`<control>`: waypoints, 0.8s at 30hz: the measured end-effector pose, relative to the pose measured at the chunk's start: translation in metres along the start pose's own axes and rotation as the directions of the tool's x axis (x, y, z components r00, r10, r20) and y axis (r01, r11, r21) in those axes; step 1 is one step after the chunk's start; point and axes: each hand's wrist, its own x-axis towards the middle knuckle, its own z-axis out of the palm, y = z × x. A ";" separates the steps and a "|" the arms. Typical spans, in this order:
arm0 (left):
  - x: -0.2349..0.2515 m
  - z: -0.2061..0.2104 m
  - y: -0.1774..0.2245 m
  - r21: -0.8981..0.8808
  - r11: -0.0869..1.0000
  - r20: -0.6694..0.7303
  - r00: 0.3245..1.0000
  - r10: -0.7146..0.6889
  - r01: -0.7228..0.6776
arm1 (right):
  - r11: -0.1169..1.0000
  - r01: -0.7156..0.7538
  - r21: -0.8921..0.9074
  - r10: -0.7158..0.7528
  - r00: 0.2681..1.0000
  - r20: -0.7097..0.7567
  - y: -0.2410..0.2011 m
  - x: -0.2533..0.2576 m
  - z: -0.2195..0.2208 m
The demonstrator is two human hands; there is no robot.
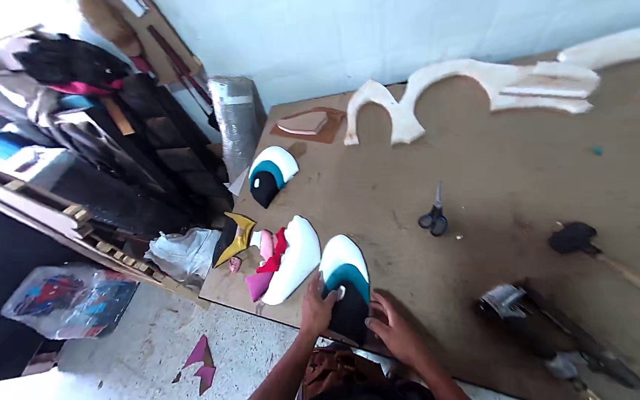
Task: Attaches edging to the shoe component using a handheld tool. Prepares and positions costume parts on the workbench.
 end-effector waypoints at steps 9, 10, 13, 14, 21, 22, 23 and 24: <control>0.038 -0.065 0.011 -0.687 0.722 0.226 0.969 0.104 0.083 | 0.945 0.197 0.261 -0.124 0.955 -0.270 -0.026 0.027 0.036; 0.046 -0.078 0.013 -0.726 0.685 0.176 0.980 0.097 0.063 | 0.937 0.216 0.273 -0.141 0.953 -0.270 -0.038 0.029 0.041; 0.095 -0.128 0.014 -0.765 0.644 0.057 0.995 0.078 -0.007 | 0.941 0.237 0.242 -0.139 0.922 -0.361 -0.064 0.053 0.057; 0.118 -0.146 0.012 -0.750 0.662 0.041 0.997 0.069 -0.015 | 0.949 0.245 0.201 -0.142 0.896 -0.420 -0.059 0.064 0.060; 0.245 -0.263 -0.036 -0.558 0.827 0.004 0.996 0.087 -0.070 | 0.974 0.224 -0.036 -0.188 0.709 -0.680 0.008 0.108 0.076; 0.253 -0.270 -0.049 -0.536 0.842 0.027 0.995 0.092 -0.063 | 0.973 0.215 -0.083 -0.213 0.707 -0.674 0.012 0.109 0.075; 0.258 -0.275 -0.061 -0.506 0.860 0.046 0.995 0.093 -0.057 | 0.970 0.201 -0.134 -0.239 0.709 -0.663 0.012 0.110 0.075; 0.262 -0.278 -0.072 -0.454 0.889 0.054 0.994 0.099 -0.064 | 0.966 0.190 -0.177 -0.260 0.708 -0.656 0.010 0.110 0.076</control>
